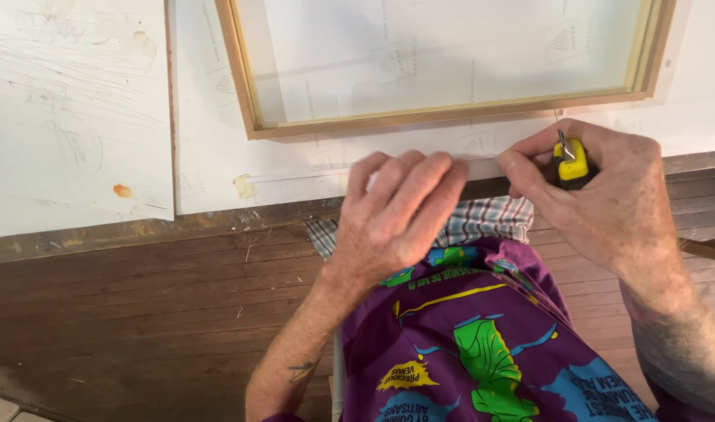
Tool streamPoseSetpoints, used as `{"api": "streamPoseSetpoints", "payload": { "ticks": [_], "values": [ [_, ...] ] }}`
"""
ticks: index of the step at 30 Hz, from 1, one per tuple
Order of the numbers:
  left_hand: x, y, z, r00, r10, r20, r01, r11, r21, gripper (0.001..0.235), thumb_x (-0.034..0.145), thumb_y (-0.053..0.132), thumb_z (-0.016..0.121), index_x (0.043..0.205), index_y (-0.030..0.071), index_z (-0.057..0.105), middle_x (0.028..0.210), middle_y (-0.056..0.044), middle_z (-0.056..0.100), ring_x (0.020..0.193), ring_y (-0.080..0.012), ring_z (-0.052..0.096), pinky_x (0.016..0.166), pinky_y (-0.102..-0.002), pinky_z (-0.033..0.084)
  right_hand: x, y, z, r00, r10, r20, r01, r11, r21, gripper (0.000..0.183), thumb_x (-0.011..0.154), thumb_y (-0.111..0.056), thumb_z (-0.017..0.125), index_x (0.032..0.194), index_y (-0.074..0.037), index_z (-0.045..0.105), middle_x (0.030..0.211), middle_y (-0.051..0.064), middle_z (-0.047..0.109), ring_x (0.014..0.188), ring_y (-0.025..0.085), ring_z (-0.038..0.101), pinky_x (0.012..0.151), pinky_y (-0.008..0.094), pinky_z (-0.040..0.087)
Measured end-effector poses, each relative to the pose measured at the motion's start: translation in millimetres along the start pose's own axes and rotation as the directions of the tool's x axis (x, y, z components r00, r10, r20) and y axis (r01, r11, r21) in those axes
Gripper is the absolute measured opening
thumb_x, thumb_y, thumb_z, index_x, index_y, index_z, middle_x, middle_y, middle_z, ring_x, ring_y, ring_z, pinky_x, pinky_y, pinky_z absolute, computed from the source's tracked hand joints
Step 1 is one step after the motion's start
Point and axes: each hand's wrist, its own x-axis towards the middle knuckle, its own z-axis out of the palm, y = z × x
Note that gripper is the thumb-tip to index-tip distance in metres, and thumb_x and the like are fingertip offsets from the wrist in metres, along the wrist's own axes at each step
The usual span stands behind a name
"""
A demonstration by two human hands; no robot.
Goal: Fitting thin wooden spacer strips into a picture frame by measuring and cutting them to size with a utility knife.
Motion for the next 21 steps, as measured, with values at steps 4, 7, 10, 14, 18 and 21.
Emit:
{"api": "streamPoseSetpoints", "payload": {
  "ticks": [4,7,10,14,18,21],
  "values": [
    [-4.5,0.4,5.0,0.998,0.059,0.001,-0.059,0.998,-0.006,0.015,0.103,0.000,0.059,0.105,0.004,0.073,0.111,-0.007,0.062,0.092,-0.0195,0.065,0.081,-0.037,0.056,2.0,-1.1,3.3,1.000,-0.011,-0.016,0.011,1.000,-0.011,0.012,0.102,-0.008,0.075,0.091,-0.005,0.074,0.076,0.004,0.072,0.068,0.009,0.064,0.065,0.020,0.054],
    [-4.1,0.5,5.7,0.998,0.060,0.002,-0.060,0.998,0.031,0.015,0.102,0.001,0.059,0.105,0.005,0.073,0.110,-0.006,0.061,0.091,-0.0179,0.066,0.081,-0.036,0.055,2.7,-3.1,4.1,0.998,0.062,-0.018,-0.062,0.997,-0.053,0.012,0.100,-0.013,0.077,0.089,-0.009,0.075,0.076,0.000,0.071,0.069,0.007,0.061,0.068,0.020,0.052],
    [-6.4,-0.7,7.4,0.997,0.078,0.009,-0.078,0.995,0.058,0.017,0.103,0.004,0.058,0.107,0.006,0.074,0.111,-0.005,0.062,0.091,-0.0159,0.067,0.082,-0.034,0.053,3.7,-6.6,4.2,0.995,0.102,-0.003,-0.102,0.994,-0.044,0.012,0.099,-0.013,0.075,0.087,-0.009,0.075,0.073,0.000,0.069,0.067,0.006,0.057,0.065,0.020,0.049],
    [-7.7,-1.1,7.1,0.997,0.082,0.012,-0.083,0.994,0.064,0.018,0.103,0.005,0.058,0.108,0.007,0.075,0.112,-0.004,0.062,0.094,-0.0154,0.067,0.085,-0.034,0.053,4.1,-3.5,5.1,0.997,0.073,-0.006,-0.074,0.995,-0.068,0.014,0.099,-0.012,0.073,0.085,-0.011,0.074,0.073,-0.002,0.067,0.065,0.005,0.053,0.063,0.020,0.047],
    [-6.4,0.5,6.6,0.995,0.101,0.013,-0.102,0.991,0.089,0.018,0.104,0.007,0.058,0.111,0.008,0.074,0.110,-0.005,0.063,0.097,-0.0158,0.067,0.085,-0.034,0.054,4.3,-1.7,5.1,0.997,0.070,-0.018,-0.071,0.994,-0.086,0.014,0.098,-0.012,0.074,0.084,-0.011,0.074,0.072,-0.003,0.066,0.065,0.005,0.050,0.064,0.020,0.045],
    [-6.6,1.6,7.6,0.994,0.106,0.007,-0.106,0.988,0.113,0.016,0.104,0.008,0.060,0.111,0.009,0.074,0.108,-0.004,0.063,0.097,-0.0152,0.068,0.084,-0.034,0.053,4.2,-0.8,6.2,0.998,0.055,-0.027,-0.057,0.994,-0.092,0.014,0.097,-0.011,0.073,0.083,-0.011,0.074,0.072,-0.004,0.065,0.065,0.005,0.049,0.065,0.020,0.045]
  ]
}}
